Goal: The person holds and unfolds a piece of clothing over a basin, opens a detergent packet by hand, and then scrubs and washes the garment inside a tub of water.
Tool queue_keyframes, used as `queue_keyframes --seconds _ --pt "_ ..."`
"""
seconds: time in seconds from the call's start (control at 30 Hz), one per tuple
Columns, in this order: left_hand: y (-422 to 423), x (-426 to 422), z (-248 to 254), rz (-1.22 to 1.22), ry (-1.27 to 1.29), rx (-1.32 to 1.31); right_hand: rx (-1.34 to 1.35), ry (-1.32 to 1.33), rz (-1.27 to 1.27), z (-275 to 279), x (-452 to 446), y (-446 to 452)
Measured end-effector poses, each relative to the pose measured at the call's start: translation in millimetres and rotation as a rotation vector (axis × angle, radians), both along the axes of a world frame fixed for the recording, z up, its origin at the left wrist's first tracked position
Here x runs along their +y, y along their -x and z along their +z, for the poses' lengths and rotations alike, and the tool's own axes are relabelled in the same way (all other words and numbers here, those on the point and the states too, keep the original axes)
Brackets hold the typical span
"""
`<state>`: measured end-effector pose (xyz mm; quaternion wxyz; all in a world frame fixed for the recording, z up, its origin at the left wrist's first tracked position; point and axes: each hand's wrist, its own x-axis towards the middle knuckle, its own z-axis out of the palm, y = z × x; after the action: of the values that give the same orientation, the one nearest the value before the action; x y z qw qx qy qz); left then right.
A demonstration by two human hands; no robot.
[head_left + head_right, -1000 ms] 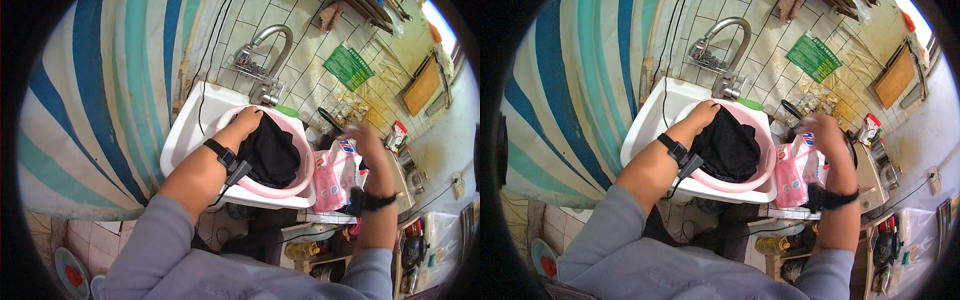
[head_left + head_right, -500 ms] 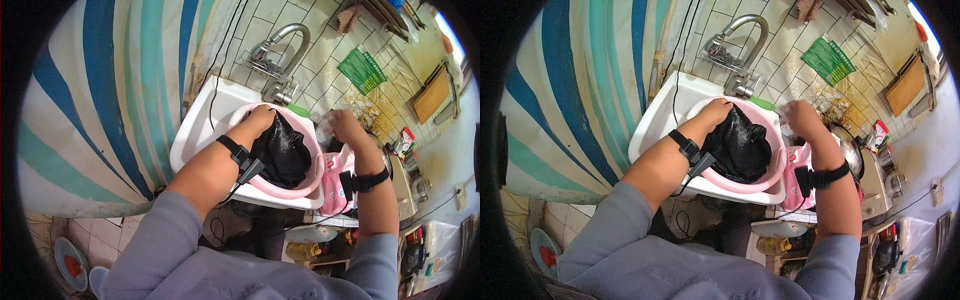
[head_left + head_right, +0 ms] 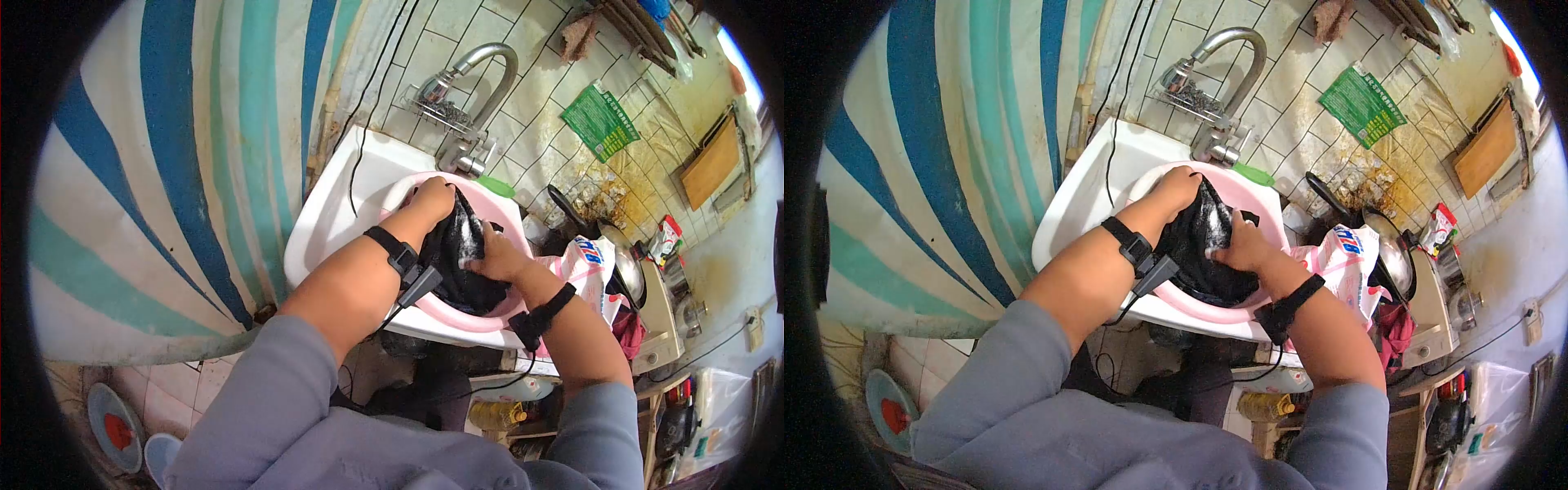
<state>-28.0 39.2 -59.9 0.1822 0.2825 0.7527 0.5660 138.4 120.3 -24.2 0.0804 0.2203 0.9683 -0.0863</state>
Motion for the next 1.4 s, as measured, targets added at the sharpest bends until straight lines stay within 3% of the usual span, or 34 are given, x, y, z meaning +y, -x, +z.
queue_keyframes --seconds 0.07,0.17,0.23,0.3,0.33,0.4,0.5,0.53,0.8,0.87,0.9,0.97,1.0,1.1,1.17,1.23,1.3,1.4 --pt "-2.0 0.9 -0.3 -0.012 0.013 0.031 -0.095 -0.151 0.016 9.9 -21.5 -3.6" --pt "-5.9 1.3 -3.3 -0.35 -0.14 0.051 0.044 -0.034 0.116 -11.4 -2.0 -5.7" --pt "-8.1 1.8 -9.1 -0.402 -0.098 0.125 0.038 -0.025 0.147 -11.1 1.0 -1.3" --pt "-1.6 -1.0 -6.4 -0.518 0.14 0.208 -0.048 -0.092 0.291 -9.6 3.5 3.0" --pt "-2.7 -1.9 -2.4 -0.522 0.142 0.212 -0.11 -0.125 0.265 -6.4 -2.5 6.2" --pt "-2.9 -2.8 1.2 -0.655 0.483 0.55 -0.152 -0.115 0.28 -9.4 1.8 14.9" --pt "-2.3 10.8 -15.1 -0.544 0.571 0.656 -0.206 -0.101 0.32 -20.7 16.2 31.9" --pt "3.9 12.2 -34.5 -0.387 0.443 0.563 -0.231 -0.087 0.338 -26.0 23.2 37.9" --pt "0.1 12.2 -21.4 -0.428 0.477 0.474 -0.504 -0.14 0.289 -17.9 19.2 65.5" --pt "-1.1 10.2 -23.0 -0.371 0.414 0.432 -0.58 -0.262 0.5 -31.8 40.7 76.6" --pt "-1.5 5.2 -17.4 -0.455 0.408 0.474 -0.578 -0.259 0.499 -46.9 56.8 84.5" --pt "-3.4 0.9 -9.0 -0.538 0.402 0.514 -0.729 -0.361 0.782 -77.3 84.2 98.2" --pt "-5.1 1.0 -6.5 -0.568 0.46 0.497 -0.895 -0.527 0.806 -58.4 56.9 98.1" --pt "-7.1 0.1 -4.6 -0.598 0.542 0.485 -0.872 -0.405 0.594 -76.5 51.4 96.0" --pt "-7.7 3.4 -5.5 -0.601 0.563 0.488 -0.904 -0.4 0.584 -77.8 44.6 93.6" --pt "-6.7 9.3 -5.9 -0.643 0.768 0.607 -0.937 -0.391 0.577 -80.9 43.0 92.3" --pt "-7.8 8.1 -5.2 -0.664 0.796 0.615 -0.776 -0.264 0.332 -81.8 46.1 92.0" --pt "-15.4 -0.1 3.5 -0.668 0.807 0.565 -0.773 -0.242 0.442 -77.8 66.7 96.8"
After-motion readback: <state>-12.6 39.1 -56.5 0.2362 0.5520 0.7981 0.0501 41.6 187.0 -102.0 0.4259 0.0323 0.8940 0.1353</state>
